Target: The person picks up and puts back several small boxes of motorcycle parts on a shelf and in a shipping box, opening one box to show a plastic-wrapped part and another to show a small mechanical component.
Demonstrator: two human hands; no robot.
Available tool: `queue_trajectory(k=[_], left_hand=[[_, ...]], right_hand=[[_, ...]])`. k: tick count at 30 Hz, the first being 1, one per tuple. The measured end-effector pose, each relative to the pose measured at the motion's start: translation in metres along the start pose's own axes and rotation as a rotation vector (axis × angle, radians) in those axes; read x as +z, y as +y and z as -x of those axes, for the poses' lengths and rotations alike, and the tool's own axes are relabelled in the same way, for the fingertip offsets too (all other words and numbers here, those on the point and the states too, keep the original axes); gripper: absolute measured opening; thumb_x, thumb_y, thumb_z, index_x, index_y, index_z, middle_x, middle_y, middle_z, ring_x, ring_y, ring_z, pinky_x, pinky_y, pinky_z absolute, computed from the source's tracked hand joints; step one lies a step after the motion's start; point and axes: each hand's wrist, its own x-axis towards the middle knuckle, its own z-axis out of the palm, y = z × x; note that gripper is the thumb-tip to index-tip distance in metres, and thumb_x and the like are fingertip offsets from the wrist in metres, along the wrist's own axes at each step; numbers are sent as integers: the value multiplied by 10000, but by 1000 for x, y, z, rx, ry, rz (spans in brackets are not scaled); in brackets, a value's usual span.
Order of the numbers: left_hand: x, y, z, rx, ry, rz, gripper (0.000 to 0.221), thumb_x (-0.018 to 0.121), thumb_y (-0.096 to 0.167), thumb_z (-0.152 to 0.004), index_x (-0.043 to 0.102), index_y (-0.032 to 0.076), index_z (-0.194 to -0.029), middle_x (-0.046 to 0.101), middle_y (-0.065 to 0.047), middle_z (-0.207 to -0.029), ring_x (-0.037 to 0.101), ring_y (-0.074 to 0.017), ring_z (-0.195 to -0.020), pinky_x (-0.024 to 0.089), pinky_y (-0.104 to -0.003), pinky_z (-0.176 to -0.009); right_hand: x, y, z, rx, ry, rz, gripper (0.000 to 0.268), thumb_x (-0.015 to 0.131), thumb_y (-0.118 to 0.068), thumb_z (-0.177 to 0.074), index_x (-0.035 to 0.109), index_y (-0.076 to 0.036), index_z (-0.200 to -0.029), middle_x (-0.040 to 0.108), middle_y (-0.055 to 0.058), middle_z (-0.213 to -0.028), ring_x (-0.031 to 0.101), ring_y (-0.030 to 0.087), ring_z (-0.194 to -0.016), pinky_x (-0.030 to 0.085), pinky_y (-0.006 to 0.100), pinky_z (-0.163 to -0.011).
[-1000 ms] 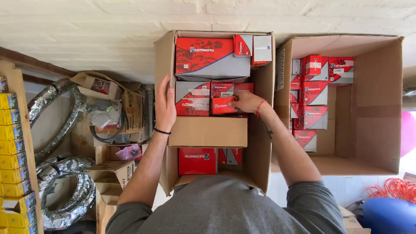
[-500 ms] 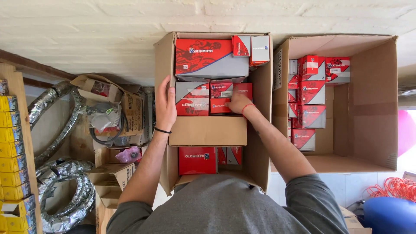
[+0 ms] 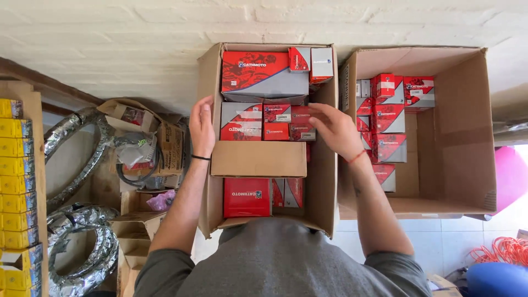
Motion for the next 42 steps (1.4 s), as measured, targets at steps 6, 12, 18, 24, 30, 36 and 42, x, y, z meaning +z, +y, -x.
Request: queue_trajectory(k=[6,12,18,24,30,36,42], left_hand=[[-28,26,49,-72,3,33,335,427,180,-1244,640,67,-1476,634,-203,-1411,665,-351,-1314,523,-497,-1148],[-83,4,136,-136,151,20,274,488,190,-1240,669,80,-1414,633,-149,-1397,715,-288,-1250,586,-409,-1058],[-142,-59,246,-172,347,-35,274,534,161,-1221,710,45,-1396,672,-193,-1340,754,-313,-1128,628,-409,-960],[-199,-185,402,-195,257,-509,310,655,223,-1127,733,58,-1378,732,-230,-1282,719,-436,-1228,597,-519,-1067],[-203,-236,698,-1042,-187,-662,497,617,541,-1063,759,219,-1414,776,-142,-1417,694,-377,-1388,572,-504,-1188],[-159,-194,942,-1020,-1072,-608,331,575,340,-1176,566,137,-1438,650,-40,-1376,624,-246,-1205,560,-354,-952],[-132,-149,1006,-1612,444,376,362,652,324,-1128,735,125,-1419,834,-106,-1342,825,-269,-1140,670,-377,-909]], right_hand=[[-16,53,96,-19,271,134,240,786,-135,-1095,820,-177,-1330,773,52,-1001,749,236,-866,617,398,-802],[30,78,167,42,325,57,256,810,-82,-1033,815,-131,-1284,748,120,-958,735,313,-895,599,421,-803],[30,59,171,-80,382,-28,157,770,-9,-1082,827,-74,-1213,729,139,-962,721,308,-868,585,407,-778],[102,-40,204,-102,-28,-463,197,706,-36,-1083,816,-67,-1243,746,87,-975,664,136,-845,600,315,-799],[265,-90,315,-123,-835,-653,235,761,-58,-1042,821,-35,-1268,817,135,-1054,736,180,-853,644,355,-801],[413,0,388,-450,-1181,211,279,627,-423,-1071,819,-264,-1195,784,-72,-1261,767,148,-1115,543,330,-915],[481,197,388,204,-1137,622,341,749,-358,-1027,875,-194,-1299,761,78,-1492,758,302,-1261,627,418,-1003]])
